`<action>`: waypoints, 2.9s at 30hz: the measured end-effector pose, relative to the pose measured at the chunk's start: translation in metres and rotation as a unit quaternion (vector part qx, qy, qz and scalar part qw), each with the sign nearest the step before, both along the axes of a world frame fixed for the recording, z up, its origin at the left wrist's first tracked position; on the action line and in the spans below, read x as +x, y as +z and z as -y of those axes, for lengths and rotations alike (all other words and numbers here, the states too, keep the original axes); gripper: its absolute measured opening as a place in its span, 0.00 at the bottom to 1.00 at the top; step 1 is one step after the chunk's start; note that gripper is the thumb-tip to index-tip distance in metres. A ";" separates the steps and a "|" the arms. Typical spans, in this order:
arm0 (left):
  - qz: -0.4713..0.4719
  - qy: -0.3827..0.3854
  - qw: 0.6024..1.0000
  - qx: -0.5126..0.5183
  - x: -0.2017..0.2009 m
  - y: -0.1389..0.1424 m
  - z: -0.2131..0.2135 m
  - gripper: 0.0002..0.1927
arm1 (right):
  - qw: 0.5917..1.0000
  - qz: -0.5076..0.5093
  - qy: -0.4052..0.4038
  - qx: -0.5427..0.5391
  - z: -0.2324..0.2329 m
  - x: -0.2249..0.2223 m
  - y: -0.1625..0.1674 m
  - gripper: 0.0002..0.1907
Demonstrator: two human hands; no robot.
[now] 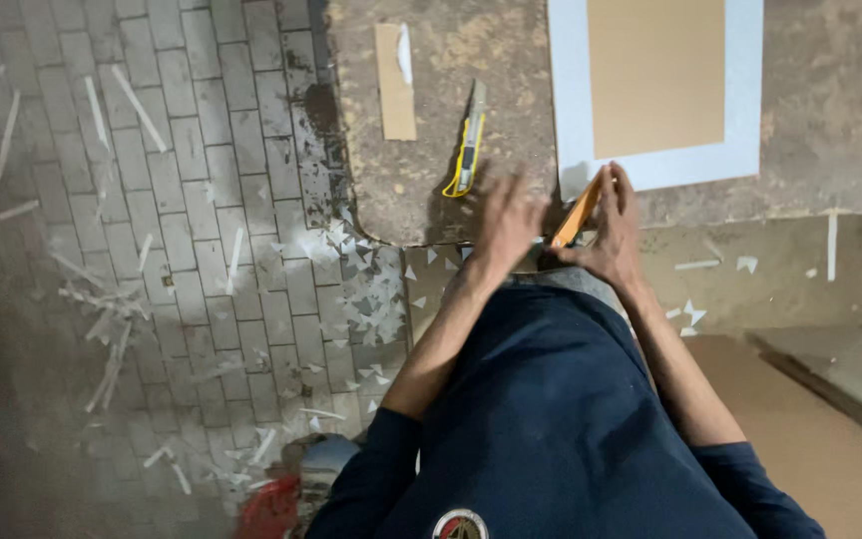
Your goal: The person applies white tape strips along the edges of a mat board on a workbench, pressing each strip down by hand. They then use a utility knife with an orange straightedge to trim the tape at the corners and peel away the trimmed offcuts.
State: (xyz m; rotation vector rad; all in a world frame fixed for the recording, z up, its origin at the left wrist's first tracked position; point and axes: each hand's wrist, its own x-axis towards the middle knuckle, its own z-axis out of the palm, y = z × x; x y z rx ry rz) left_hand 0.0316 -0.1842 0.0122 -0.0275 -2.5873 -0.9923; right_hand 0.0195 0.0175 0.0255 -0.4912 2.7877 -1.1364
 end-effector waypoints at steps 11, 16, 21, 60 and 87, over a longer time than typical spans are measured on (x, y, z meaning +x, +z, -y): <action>0.190 0.099 0.970 -0.113 -0.019 -0.005 0.065 0.34 | 0.986 -0.067 -0.026 0.152 -0.025 0.000 -0.010 0.75; 0.129 0.056 0.990 0.027 -0.027 -0.019 0.056 0.27 | 0.991 -0.037 -0.038 0.127 -0.029 0.003 -0.006 0.70; 0.202 -0.033 0.962 0.182 -0.025 -0.026 0.012 0.25 | 0.987 -0.058 -0.023 0.145 -0.019 0.000 -0.008 0.72; 0.097 -0.036 0.990 0.093 -0.015 -0.057 -0.001 0.29 | 0.988 -0.080 0.033 0.125 -0.037 -0.001 -0.036 0.66; 0.162 -0.124 0.979 0.027 0.015 0.010 -0.036 0.29 | 0.970 -0.003 -0.015 0.245 -0.017 -0.005 -0.008 0.60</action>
